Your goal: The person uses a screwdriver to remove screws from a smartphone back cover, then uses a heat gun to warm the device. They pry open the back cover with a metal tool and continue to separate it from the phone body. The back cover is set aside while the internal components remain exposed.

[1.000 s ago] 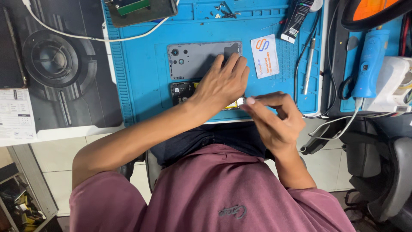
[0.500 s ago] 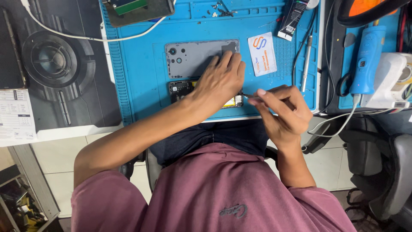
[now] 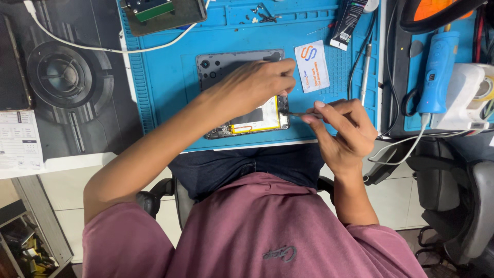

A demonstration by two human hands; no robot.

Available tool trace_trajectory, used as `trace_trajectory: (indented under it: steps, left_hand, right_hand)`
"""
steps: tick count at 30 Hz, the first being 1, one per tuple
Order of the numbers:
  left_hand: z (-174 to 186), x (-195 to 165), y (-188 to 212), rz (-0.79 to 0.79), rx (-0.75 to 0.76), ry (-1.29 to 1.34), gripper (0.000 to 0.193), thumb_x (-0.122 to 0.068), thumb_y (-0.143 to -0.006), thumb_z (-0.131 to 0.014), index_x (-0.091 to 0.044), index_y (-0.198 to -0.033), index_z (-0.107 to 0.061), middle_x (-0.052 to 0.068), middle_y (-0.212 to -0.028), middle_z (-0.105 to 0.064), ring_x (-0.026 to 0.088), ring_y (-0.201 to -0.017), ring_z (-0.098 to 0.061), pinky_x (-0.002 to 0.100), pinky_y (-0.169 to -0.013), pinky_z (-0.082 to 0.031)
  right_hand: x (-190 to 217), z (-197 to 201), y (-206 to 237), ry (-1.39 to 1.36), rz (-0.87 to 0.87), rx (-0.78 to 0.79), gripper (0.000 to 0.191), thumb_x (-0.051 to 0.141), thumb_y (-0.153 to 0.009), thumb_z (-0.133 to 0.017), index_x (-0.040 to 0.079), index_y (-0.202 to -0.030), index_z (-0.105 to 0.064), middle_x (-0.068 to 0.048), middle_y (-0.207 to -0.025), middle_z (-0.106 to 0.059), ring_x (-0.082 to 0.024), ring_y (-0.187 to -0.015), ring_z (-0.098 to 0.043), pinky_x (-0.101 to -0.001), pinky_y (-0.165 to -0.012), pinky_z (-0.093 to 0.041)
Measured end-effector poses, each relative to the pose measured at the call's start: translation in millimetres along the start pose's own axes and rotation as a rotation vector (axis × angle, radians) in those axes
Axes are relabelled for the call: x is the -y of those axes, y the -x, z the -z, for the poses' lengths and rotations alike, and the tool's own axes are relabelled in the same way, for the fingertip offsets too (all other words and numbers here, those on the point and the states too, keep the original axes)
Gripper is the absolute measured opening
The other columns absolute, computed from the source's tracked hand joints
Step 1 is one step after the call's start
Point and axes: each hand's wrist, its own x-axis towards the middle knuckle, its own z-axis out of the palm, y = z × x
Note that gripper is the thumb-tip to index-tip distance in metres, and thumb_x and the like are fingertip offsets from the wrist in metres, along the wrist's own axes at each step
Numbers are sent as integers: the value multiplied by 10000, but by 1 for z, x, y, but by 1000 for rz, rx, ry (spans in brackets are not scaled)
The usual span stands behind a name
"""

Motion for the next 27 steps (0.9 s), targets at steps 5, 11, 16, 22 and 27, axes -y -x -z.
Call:
trace_trajectory:
  steps: [5, 11, 16, 22, 27]
  left_hand:
    - [1, 11, -1, 84, 10, 118, 71, -31, -912, -725, 5, -895, -667, 93, -920, -602, 261, -759, -635, 428, -664, -487]
    - [2, 22, 2, 78, -33, 249, 116, 3, -880, -729, -14, -994, -729, 84, -986, -621, 225, -848, -659, 369, -742, -532]
    - [-1, 20, 0, 4, -9, 152, 114, -50, -819, -791, -25, -924, -752, 83, -943, -596, 253, -885, -635, 384, -751, -515]
    - [-1, 16, 0, 69, 106, 69, 129, -104, -923, -737, -7, -901, -655, 78, -1003, -566, 249, -898, -641, 411, -768, -497]
    - [20, 24, 12, 214, -24, 38, 75, -76, -981, -686, -9, -959, -661, 92, -1059, -567, 263, -915, -637, 395, -783, -516]
  right_hand:
    - [-5, 0, 0, 5, 0, -13, 424, -46, -851, -924, 14, -1214, -713, -104, -920, -643, -187, -833, -684, -254, -664, -526]
    - [-9, 1, -1, 10, -30, -7, 409, -36, -869, -917, 11, -1220, -714, -103, -929, -649, -181, -815, -692, -256, -681, -535]
    - [-9, 0, 0, -1, -32, -8, 408, -36, -870, -918, 12, -1219, -713, -103, -933, -643, -181, -823, -703, -250, -691, -553]
    - [-6, -2, -4, 5, -18, 0, 420, -47, -864, -912, 11, -1224, -704, -110, -950, -649, -191, -839, -707, -257, -699, -551]
    - [5, 2, -12, -131, 4, 112, 377, -178, -951, -722, -9, -1285, -678, -134, -993, -658, -217, -906, -761, -271, -777, -626]
